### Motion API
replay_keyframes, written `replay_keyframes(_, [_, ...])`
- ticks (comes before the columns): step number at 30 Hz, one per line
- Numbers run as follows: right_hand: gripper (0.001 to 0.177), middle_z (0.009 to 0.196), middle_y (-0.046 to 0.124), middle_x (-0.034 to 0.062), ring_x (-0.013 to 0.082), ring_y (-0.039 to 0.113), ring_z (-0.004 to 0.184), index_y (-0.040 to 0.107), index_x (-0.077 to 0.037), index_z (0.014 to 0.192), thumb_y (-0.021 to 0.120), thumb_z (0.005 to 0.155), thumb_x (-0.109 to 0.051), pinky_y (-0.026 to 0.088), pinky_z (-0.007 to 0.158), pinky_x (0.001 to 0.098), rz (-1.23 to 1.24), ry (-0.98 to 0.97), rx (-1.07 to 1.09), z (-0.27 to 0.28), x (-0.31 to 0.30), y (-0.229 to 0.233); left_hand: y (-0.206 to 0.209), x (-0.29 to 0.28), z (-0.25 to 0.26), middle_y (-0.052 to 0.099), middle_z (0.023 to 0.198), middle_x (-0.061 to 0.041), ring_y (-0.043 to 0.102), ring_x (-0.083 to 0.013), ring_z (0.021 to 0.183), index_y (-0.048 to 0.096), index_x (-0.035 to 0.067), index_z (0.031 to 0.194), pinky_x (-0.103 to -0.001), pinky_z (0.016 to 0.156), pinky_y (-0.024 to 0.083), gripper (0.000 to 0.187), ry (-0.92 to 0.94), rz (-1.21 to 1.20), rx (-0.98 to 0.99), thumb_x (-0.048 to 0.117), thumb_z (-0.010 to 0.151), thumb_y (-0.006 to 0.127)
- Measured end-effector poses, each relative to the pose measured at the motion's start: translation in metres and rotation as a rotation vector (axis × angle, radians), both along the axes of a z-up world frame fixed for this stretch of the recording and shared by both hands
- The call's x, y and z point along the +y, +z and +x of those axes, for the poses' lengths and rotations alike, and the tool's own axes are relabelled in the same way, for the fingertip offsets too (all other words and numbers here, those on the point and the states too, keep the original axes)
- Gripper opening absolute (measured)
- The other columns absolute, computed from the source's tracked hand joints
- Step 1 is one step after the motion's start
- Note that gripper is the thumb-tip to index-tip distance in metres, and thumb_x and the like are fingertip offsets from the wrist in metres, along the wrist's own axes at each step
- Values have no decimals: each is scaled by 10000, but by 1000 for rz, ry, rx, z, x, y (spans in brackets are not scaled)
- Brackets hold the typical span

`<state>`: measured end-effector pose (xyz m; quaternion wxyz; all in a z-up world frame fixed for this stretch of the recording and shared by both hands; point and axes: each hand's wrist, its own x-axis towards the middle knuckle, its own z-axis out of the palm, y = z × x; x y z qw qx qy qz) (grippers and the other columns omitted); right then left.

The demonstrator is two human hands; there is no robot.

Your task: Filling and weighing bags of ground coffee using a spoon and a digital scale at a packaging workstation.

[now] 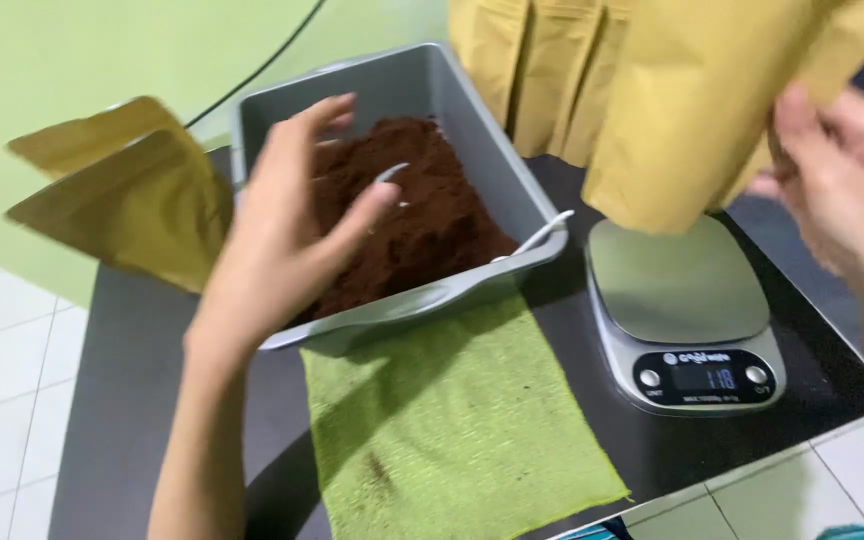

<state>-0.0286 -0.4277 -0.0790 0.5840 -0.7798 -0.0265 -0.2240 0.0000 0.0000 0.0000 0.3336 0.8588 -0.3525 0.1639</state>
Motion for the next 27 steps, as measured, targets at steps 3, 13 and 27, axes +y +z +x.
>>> replay_keyframes(3, [291, 930, 556, -18, 32, 590, 814, 546, -155, 1118, 510, 1307, -373, 614, 660, 210, -269, -89, -34, 24, 74, 55, -11, -4, 0, 308, 1618, -276, 415, -397, 1502, 160, 66, 1565, -461, 1203, 439, 853, -151, -258, 158, 319, 976, 723])
replay_keyframes(13, [531, 549, 489, 37, 156, 416, 520, 462, -68, 681, 477, 1139, -335, 338, 548, 371, -615, 248, -159, 56, 257, 64, -50, 6, 54, 53, 1752, -258, 223, -321, 1658, -252, 66, 1562, -396, 1360, 263, 1416, 48, -532, -43, 266, 838, 948])
replay_keyframes(27, [468, 999, 764, 50, 268, 766, 904, 710, -164, 1050, 438, 1050, -543, 605, 790, 433, -1783, 507, 716, 67, 204, 67, -51, 37, 72, 635, 1314, -48, 702, -239, 1091, 189, 225, 1457, -346, 897, 586, 1034, 263, -568, 26, 472, 741, 893])
